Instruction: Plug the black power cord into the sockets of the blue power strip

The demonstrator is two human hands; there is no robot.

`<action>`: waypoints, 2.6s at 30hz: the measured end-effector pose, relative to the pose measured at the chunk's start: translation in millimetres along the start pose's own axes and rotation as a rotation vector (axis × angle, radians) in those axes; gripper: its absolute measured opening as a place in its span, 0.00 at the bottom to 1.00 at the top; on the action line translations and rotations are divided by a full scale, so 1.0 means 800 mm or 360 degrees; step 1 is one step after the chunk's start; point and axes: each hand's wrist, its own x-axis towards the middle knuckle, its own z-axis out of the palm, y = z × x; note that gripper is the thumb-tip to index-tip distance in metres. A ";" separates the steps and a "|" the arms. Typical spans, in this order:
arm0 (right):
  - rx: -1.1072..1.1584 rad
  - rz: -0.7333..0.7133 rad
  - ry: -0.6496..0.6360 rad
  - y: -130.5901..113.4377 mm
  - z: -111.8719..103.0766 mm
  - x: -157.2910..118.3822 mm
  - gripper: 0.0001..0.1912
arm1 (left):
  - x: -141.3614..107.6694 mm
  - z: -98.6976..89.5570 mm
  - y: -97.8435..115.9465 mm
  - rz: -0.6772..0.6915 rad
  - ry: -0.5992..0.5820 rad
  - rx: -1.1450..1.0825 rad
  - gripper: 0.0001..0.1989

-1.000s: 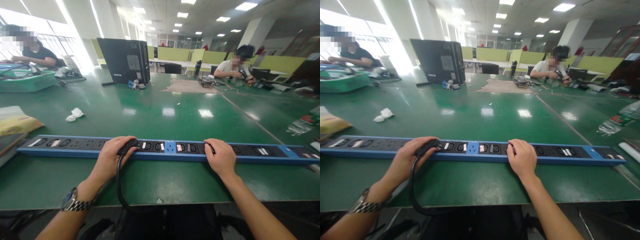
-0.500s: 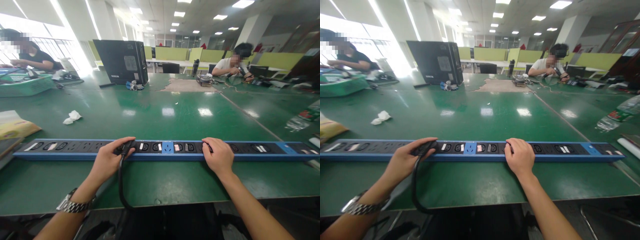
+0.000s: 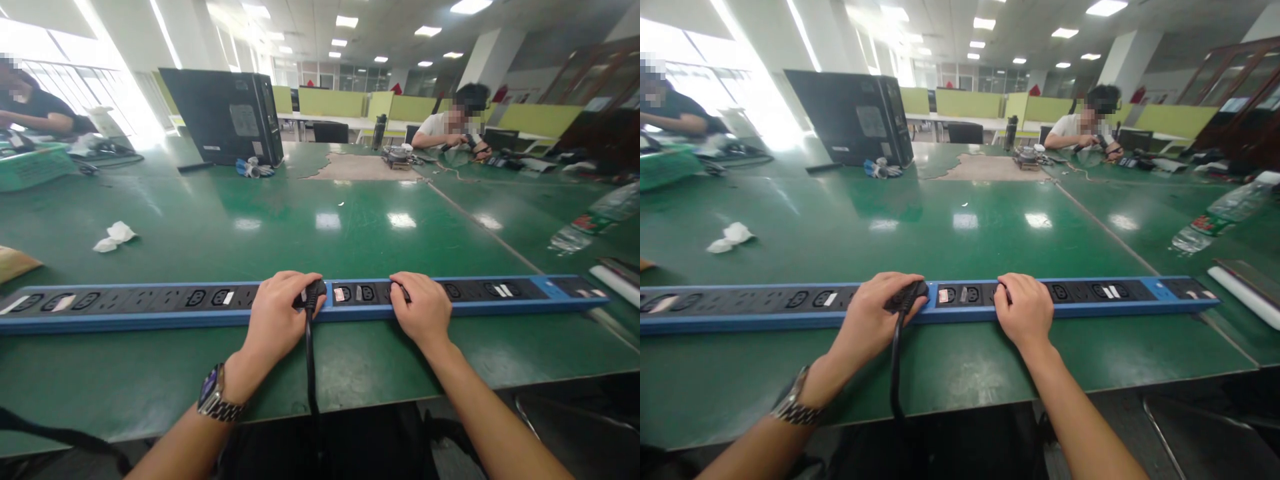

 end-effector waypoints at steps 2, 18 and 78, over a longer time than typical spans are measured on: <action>0.0005 0.0010 -0.0015 0.000 0.001 0.000 0.11 | -0.002 0.001 0.001 0.0003 -0.0028 0.0065 0.13; 0.0733 0.0394 -0.0614 -0.067 -0.081 0.033 0.17 | 0.027 0.032 0.078 0.0318 -0.0009 -0.0339 0.30; 0.1262 0.0393 -0.0775 -0.098 -0.088 0.046 0.26 | -0.011 -0.014 0.022 0.0389 0.0192 -0.0099 0.17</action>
